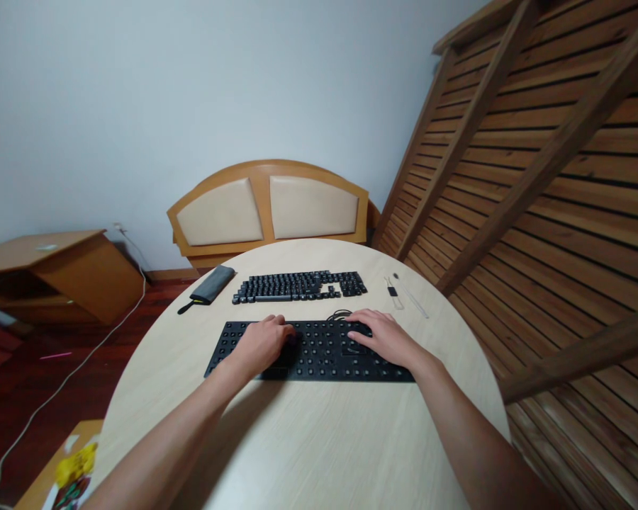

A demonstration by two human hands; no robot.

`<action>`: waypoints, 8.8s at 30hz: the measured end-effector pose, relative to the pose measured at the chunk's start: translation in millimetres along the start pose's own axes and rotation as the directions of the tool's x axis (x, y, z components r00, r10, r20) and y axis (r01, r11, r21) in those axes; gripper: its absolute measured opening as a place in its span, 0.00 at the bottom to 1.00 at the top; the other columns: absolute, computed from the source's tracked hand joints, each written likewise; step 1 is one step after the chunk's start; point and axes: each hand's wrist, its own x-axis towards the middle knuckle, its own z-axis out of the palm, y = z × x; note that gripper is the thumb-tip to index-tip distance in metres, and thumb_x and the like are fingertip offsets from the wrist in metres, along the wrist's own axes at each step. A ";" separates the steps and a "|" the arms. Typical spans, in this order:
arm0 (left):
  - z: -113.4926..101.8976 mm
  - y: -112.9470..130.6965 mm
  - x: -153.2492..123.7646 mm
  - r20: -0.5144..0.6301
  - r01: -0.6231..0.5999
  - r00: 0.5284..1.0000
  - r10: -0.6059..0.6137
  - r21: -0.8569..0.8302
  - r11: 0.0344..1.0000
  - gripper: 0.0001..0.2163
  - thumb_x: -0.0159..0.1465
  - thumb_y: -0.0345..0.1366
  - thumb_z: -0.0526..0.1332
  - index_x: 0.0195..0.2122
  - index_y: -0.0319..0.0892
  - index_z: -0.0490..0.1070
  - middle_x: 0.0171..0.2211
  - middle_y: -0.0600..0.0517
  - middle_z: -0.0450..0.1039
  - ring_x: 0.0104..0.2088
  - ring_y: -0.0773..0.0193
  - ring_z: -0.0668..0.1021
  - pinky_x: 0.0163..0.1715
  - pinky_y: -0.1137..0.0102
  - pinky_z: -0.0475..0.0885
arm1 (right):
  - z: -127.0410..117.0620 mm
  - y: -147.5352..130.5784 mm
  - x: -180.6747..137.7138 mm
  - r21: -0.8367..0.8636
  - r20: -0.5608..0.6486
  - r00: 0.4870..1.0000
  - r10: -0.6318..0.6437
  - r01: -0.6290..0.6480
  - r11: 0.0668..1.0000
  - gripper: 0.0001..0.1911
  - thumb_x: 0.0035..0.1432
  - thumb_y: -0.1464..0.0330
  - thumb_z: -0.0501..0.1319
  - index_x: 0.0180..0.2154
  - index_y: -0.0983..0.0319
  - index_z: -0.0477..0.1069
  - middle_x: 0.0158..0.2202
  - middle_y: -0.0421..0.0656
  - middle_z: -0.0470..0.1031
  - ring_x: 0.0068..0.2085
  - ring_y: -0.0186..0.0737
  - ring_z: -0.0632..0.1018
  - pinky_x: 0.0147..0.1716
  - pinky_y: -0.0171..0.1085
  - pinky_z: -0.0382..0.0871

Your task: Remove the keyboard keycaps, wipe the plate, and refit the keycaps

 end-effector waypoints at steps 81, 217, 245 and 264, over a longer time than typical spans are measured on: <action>0.3 32.4 32.8 -0.300 0.001 0.954 -0.024 -0.079 0.997 0.11 0.73 0.34 0.53 0.50 0.45 0.74 0.44 0.48 0.74 0.45 0.58 0.77 0.35 0.70 0.74 | -0.2 3.2 1.8 0.001 0.018 0.998 0.053 -0.053 0.999 0.18 0.63 0.70 0.55 0.53 0.57 0.72 0.54 0.46 0.77 0.54 0.49 0.76 0.57 0.52 0.64; 0.1 11.2 3.7 -0.142 -0.066 0.988 0.056 -0.068 0.996 0.12 0.72 0.31 0.53 0.50 0.46 0.74 0.47 0.47 0.72 0.46 0.57 0.77 0.37 0.69 0.74 | 0.6 6.2 2.9 -0.016 0.016 0.999 0.050 -0.050 0.999 0.17 0.65 0.68 0.54 0.52 0.57 0.73 0.53 0.46 0.77 0.54 0.49 0.76 0.56 0.51 0.65; -11.2 -93.0 -65.7 0.109 0.424 0.891 -0.441 0.153 0.893 0.16 0.68 0.26 0.51 0.44 0.45 0.77 0.44 0.43 0.75 0.45 0.54 0.79 0.34 0.69 0.71 | -1.4 5.2 3.0 -0.019 0.030 0.998 0.060 -0.059 0.998 0.17 0.65 0.67 0.54 0.52 0.57 0.73 0.54 0.46 0.77 0.54 0.50 0.76 0.56 0.51 0.65; 7.1 -69.8 -66.8 -0.069 0.381 0.924 -0.376 0.110 0.918 0.12 0.71 0.31 0.52 0.48 0.46 0.74 0.46 0.46 0.74 0.47 0.54 0.78 0.30 0.72 0.72 | 2.2 9.4 3.7 -0.027 0.016 0.999 0.046 -0.046 0.999 0.16 0.64 0.68 0.54 0.52 0.58 0.73 0.53 0.46 0.77 0.53 0.50 0.77 0.56 0.51 0.66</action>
